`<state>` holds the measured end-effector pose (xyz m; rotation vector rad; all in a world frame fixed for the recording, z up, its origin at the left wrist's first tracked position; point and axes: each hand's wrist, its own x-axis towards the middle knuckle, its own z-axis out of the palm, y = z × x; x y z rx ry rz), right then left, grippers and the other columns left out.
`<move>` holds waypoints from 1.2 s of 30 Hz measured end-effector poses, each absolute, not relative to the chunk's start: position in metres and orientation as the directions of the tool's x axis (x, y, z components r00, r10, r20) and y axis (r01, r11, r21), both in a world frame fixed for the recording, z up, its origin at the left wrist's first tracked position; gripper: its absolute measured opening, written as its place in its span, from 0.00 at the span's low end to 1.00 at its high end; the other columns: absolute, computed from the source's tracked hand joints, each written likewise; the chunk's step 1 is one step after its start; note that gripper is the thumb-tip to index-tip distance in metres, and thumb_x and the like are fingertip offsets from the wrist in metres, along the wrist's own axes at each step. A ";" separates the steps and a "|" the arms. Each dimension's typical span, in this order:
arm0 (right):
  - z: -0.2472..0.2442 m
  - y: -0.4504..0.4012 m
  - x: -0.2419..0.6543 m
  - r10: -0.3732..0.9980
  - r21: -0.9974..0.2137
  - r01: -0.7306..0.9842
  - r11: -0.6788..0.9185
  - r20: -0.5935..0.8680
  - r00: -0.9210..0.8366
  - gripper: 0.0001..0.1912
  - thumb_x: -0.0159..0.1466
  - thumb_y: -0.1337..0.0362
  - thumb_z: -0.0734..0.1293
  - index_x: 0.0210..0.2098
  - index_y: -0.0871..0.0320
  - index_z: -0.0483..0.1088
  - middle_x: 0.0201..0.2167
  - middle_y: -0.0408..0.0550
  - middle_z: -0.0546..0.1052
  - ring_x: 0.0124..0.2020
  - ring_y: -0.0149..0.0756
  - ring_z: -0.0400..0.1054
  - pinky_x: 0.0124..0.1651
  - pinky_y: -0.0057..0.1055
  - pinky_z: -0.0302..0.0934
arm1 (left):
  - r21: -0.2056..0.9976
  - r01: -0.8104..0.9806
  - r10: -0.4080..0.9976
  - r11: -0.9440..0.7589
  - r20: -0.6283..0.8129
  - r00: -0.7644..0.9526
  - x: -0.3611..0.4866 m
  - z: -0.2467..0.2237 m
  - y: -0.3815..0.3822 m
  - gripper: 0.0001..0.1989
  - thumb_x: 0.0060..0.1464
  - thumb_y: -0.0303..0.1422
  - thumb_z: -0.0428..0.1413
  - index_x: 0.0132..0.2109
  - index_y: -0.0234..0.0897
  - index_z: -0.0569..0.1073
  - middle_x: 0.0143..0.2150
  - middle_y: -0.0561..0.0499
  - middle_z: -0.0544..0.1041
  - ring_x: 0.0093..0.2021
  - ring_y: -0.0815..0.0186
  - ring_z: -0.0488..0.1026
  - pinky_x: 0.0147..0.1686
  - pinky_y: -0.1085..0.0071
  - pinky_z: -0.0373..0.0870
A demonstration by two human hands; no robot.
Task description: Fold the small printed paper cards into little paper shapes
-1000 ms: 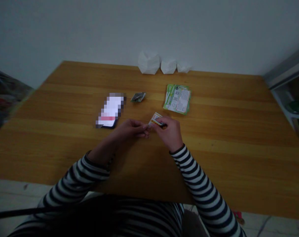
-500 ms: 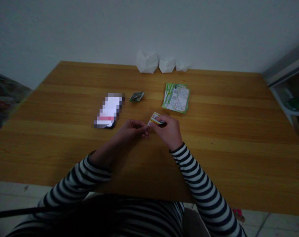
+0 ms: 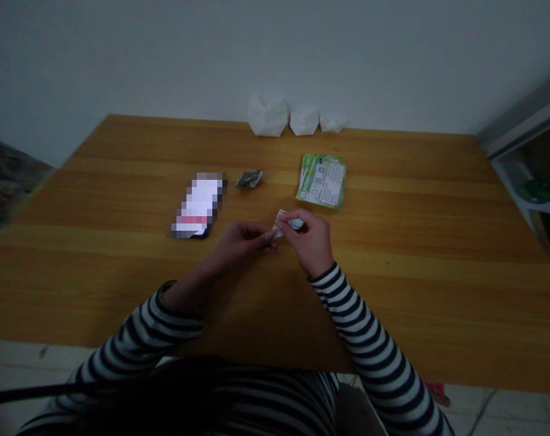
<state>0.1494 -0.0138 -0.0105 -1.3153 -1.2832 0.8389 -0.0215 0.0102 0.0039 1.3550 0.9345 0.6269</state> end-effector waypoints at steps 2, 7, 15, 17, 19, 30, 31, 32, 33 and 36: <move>-0.011 -0.014 0.148 0.966 -0.959 0.230 0.164 0.203 0.158 0.05 0.58 0.63 0.72 0.31 0.57 0.77 0.30 0.46 0.81 0.31 0.35 0.73 0.37 0.33 0.66 | 0.979 0.127 0.844 0.161 -0.203 0.496 -0.021 0.004 0.010 0.14 0.55 0.39 0.61 0.30 0.31 0.79 0.26 0.48 0.80 0.25 0.72 0.72 0.28 0.77 0.68; -0.003 -0.014 0.152 0.990 -0.982 0.146 0.118 0.129 0.065 0.11 0.62 0.56 0.69 0.37 0.57 0.78 0.36 0.49 0.82 0.36 0.37 0.75 0.39 0.35 0.70 | 0.970 0.142 0.883 0.200 -0.241 0.402 -0.020 0.004 0.011 0.12 0.54 0.35 0.62 0.28 0.30 0.78 0.23 0.49 0.78 0.23 0.72 0.72 0.26 0.77 0.68; -0.008 -0.014 0.148 0.997 -0.998 -0.034 0.058 0.056 0.051 0.30 0.56 0.59 0.75 0.56 0.50 0.66 0.38 0.46 0.79 0.38 0.39 0.76 0.42 0.39 0.73 | 0.972 0.136 0.918 0.190 -0.225 0.325 -0.016 0.005 0.009 0.11 0.53 0.34 0.62 0.27 0.31 0.77 0.22 0.50 0.77 0.22 0.71 0.72 0.25 0.76 0.69; -0.012 -0.013 0.145 0.996 -0.999 -0.011 0.053 0.052 0.078 0.39 0.55 0.61 0.75 0.62 0.48 0.58 0.38 0.46 0.78 0.38 0.40 0.75 0.41 0.39 0.72 | 0.975 0.147 0.926 0.169 -0.208 0.316 -0.015 0.004 0.007 0.12 0.53 0.36 0.62 0.27 0.31 0.77 0.23 0.49 0.78 0.23 0.71 0.72 0.25 0.76 0.68; -0.014 -0.013 0.143 0.998 -0.999 0.000 0.040 0.040 0.054 0.39 0.55 0.61 0.75 0.62 0.49 0.57 0.41 0.46 0.77 0.39 0.39 0.74 0.42 0.38 0.72 | 0.974 0.160 0.924 0.160 -0.204 0.323 -0.014 0.002 0.006 0.14 0.52 0.38 0.62 0.27 0.31 0.77 0.23 0.49 0.77 0.23 0.71 0.72 0.25 0.76 0.68; -0.012 -0.019 0.150 0.994 -0.999 -0.025 -0.032 -0.029 -0.109 0.38 0.66 0.51 0.63 0.70 0.50 0.43 0.23 0.40 0.75 0.18 0.35 0.66 0.22 0.33 0.64 | 0.969 0.205 0.908 0.140 -0.209 0.363 -0.019 0.002 0.013 0.14 0.53 0.38 0.60 0.25 0.32 0.74 0.19 0.51 0.74 0.20 0.71 0.68 0.22 0.77 0.64; -0.013 -0.019 0.151 0.990 -0.998 -0.047 -0.036 -0.029 -0.140 0.39 0.66 0.51 0.63 0.70 0.49 0.41 0.24 0.41 0.76 0.19 0.36 0.68 0.23 0.34 0.66 | 0.965 0.230 0.912 0.122 -0.201 0.358 -0.020 0.002 0.013 0.14 0.54 0.37 0.59 0.25 0.32 0.74 0.19 0.52 0.73 0.20 0.71 0.68 0.22 0.77 0.63; -0.013 -0.019 0.152 0.985 -0.997 -0.067 -0.041 -0.029 -0.168 0.40 0.66 0.50 0.62 0.71 0.49 0.39 0.25 0.41 0.76 0.19 0.37 0.70 0.23 0.35 0.67 | 0.961 0.257 0.915 0.099 -0.189 0.355 -0.020 0.001 0.014 0.14 0.54 0.36 0.58 0.24 0.32 0.74 0.18 0.52 0.72 0.19 0.71 0.67 0.22 0.77 0.62; -0.014 -0.019 0.153 0.982 -0.996 -0.080 -0.046 -0.031 -0.186 0.40 0.67 0.51 0.62 0.71 0.48 0.38 0.25 0.42 0.77 0.20 0.37 0.71 0.23 0.35 0.67 | 0.956 0.285 0.920 0.070 -0.173 0.353 -0.021 0.001 0.015 0.14 0.55 0.35 0.57 0.24 0.33 0.74 0.18 0.53 0.71 0.19 0.72 0.66 0.21 0.77 0.60; -0.018 -0.020 0.152 0.981 -0.996 -0.067 -0.057 -0.044 -0.187 0.38 0.68 0.50 0.60 0.71 0.47 0.37 0.24 0.41 0.76 0.18 0.35 0.69 0.20 0.33 0.65 | 0.929 0.369 0.938 -0.021 -0.110 0.330 -0.022 -0.002 0.017 0.16 0.54 0.35 0.57 0.21 0.34 0.72 0.17 0.54 0.69 0.19 0.72 0.63 0.20 0.76 0.55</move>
